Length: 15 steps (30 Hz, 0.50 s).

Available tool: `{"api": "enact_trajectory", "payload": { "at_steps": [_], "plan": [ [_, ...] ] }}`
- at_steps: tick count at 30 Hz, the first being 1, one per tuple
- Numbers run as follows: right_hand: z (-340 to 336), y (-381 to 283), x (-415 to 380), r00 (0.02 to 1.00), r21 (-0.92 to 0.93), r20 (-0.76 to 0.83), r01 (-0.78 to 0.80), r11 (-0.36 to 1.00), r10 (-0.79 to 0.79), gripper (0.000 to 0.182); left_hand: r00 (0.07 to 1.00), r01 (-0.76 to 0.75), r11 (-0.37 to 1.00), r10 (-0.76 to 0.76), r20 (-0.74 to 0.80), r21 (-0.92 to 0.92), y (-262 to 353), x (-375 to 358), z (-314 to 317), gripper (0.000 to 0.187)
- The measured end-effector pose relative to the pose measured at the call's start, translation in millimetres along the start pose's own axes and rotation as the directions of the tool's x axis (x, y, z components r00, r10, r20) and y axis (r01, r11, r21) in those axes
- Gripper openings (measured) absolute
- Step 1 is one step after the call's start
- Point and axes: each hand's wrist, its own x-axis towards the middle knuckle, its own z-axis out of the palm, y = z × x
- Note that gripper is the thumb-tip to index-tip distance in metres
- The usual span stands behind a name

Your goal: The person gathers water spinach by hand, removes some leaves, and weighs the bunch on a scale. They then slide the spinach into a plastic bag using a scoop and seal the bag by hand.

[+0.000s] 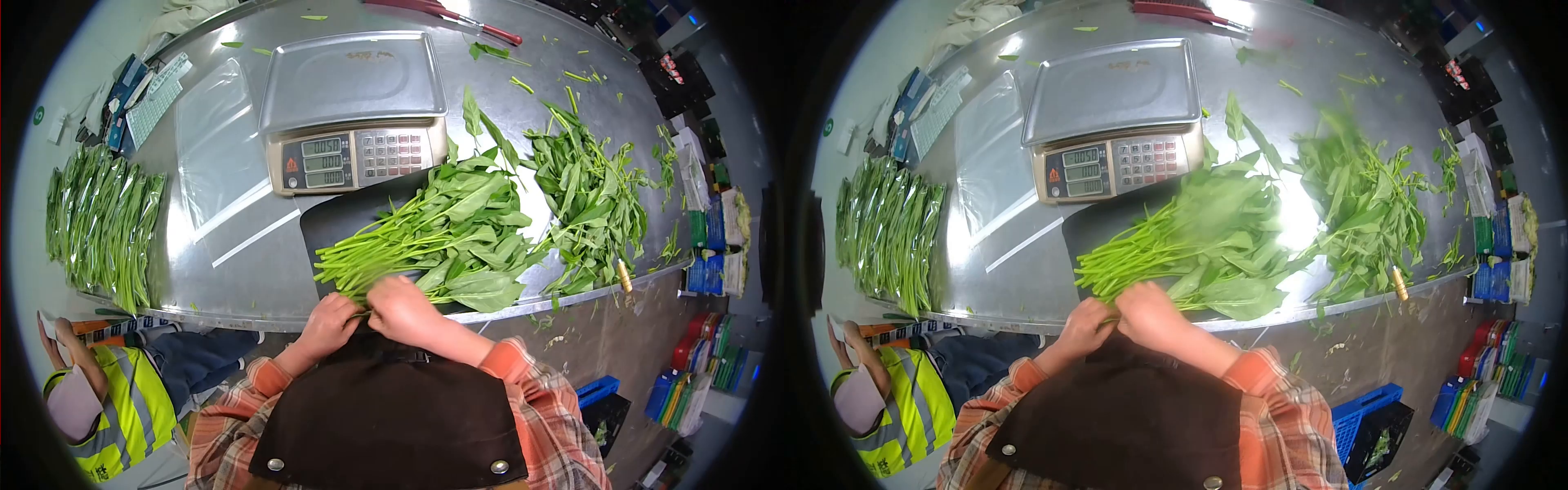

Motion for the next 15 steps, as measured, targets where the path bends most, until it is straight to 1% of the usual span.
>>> {"api": "enact_trajectory", "payload": {
  "at_steps": [1, 2, 3, 4, 5, 6, 7, 9, 10, 11, 12, 13, 14, 15],
  "plan": [
    [-15, 0, 1, 0.999, 0.015, 0.009, -0.048, 0.999, 0.048, 0.010, 0.999, -0.010, 1.000, 0.010, -0.039, 0.007, 2, 3, -3, 0.017],
    [-44, 2, -3, 0.966, 0.106, -0.013, -0.256, 0.961, 0.258, 0.012, 0.997, -0.016, 1.000, 0.017, -0.078, 0.015, 6, 5, -10, 0.017],
    [-79, 13, -5, 0.889, -0.044, -0.023, -0.458, 0.888, 0.457, 0.019, 0.993, -0.019, 1.000, 0.021, -0.115, 0.022, 9, 6, -16, 0.018],
    [-122, 31, -17, 0.833, -0.178, -0.170, -0.551, 0.815, 0.527, 0.025, 0.984, -0.011, 0.999, 0.017, -0.175, 0.038, 10, 7, -20, 0.020],
    [-168, 48, -27, 0.759, -0.046, -0.340, -0.603, 0.797, 0.555, 0.028, 0.972, -0.002, 0.999, 0.015, -0.234, 0.054, 9, 11, -25, 0.022],
    [-200, 90, -48, 0.726, -0.283, -0.591, -0.595, 0.752, 0.351, 0.034, 0.956, 0.007, 0.998, 0.013, -0.293, 0.067, 8, 16, -30, 0.024],
    [-231, 68, -42, 0.733, -0.560, -0.649, -0.642, 0.523, 0.204, 0.045, 0.953, 0.025, 0.994, 0.009, -0.303, 0.107, 10, 28, -32, 0.026],
    [-239, 60, -39, 0.785, -0.621, -0.615, -0.542, 0.566, 0.076, 0.048, 0.946, 0.057, 0.980, 0.008, -0.325, 0.190, 16, 54, -34, 0.031],
    [-241, 58, -39, 0.804, -0.650, -0.595, -0.489, 0.582, 0.012, 0.050, 0.961, -0.014, 0.975, 0.075, -0.266, 0.222, 7, 54, -27, 0.032],
    [-222, 50, -35, 0.828, -0.541, -0.549, -0.455, 0.707, 0.114, 0.050, 0.969, -0.088, 0.964, 0.141, -0.202, 0.250, -9, 54, -15, 0.034],
    [-199, 52, -32, 0.902, -0.539, -0.427, -0.315, 0.781, 0.069, 0.050, 0.969, -0.165, 0.947, 0.207, -0.134, 0.275, -21, 53, -8, 0.036],
    [-175, 29, -16, 0.920, -0.419, -0.328, -0.346, 0.839, 0.215, 0.048, 0.972, -0.173, 0.949, 0.208, -0.108, 0.264, -21, 51, -9, 0.035],
    [-135, 55, -21, 0.964, -0.451, -0.259, -0.173, 0.876, 0.057, 0.046, 0.975, -0.181, 0.951, 0.208, -0.082, 0.252, -19, 46, -9, 0.034],
    [-114, 44, -18, 0.989, -0.463, -0.130, -0.128, 0.877, 0.076, 0.056, 0.977, -0.187, 0.953, 0.206, -0.055, 0.238, -16, 41, -9, 0.034]
  ]
}}
